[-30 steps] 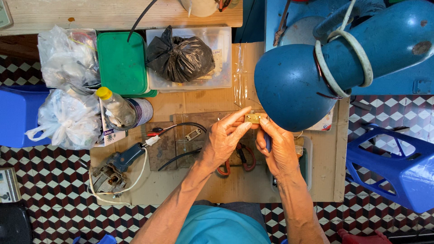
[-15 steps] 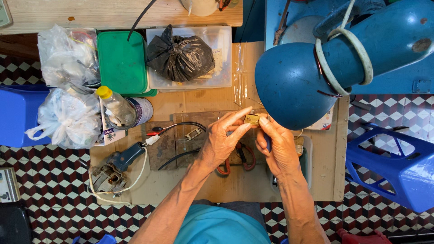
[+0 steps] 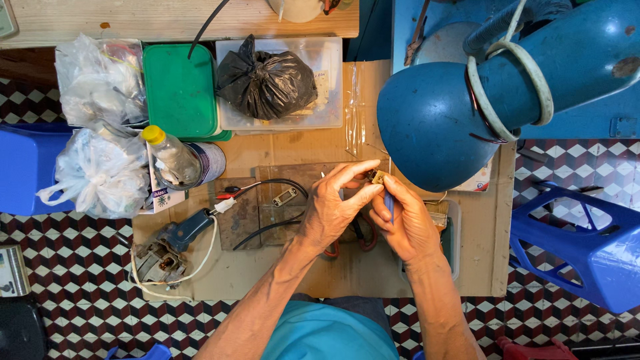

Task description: The person disassembles a small power strip at a workbench, using a screwdriver to remove its parts, wipes the components with a tissue, then connects the power strip to a multimeter and manipulates its probes and switch to test it.

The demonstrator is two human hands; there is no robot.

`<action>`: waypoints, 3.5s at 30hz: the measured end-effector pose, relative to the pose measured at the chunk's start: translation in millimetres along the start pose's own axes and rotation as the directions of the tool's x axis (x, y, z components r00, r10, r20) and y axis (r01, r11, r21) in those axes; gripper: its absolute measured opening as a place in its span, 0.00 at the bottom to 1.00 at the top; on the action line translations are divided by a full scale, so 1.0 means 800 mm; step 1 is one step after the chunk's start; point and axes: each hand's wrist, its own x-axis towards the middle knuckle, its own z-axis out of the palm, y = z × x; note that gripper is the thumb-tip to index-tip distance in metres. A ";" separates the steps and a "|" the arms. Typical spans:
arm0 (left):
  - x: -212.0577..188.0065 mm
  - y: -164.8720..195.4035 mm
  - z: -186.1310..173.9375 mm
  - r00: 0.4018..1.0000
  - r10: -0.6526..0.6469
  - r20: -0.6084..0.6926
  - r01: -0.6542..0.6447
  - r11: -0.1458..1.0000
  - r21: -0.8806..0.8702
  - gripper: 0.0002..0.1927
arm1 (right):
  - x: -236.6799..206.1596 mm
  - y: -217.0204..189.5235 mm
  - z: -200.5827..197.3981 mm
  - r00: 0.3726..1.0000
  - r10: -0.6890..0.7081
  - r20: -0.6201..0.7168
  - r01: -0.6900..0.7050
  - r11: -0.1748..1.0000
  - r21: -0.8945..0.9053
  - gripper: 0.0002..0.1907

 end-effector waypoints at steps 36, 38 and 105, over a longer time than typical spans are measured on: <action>-0.007 0.000 0.003 0.989 0.145 -0.023 -0.143 0.988 0.063 0.18 | -0.001 0.000 0.001 0.998 -0.061 0.005 0.061 0.996 -0.069 0.12; -0.007 -0.002 0.003 0.990 0.137 -0.021 -0.136 0.990 0.049 0.18 | -0.002 0.000 0.002 0.998 -0.054 -0.009 0.053 0.995 -0.081 0.13; -0.254 -0.091 -0.243 0.433 -0.192 -0.881 0.153 0.978 -0.138 0.14 | 0.079 0.225 0.243 0.768 -0.052 0.639 0.590 -0.332 -0.736 0.15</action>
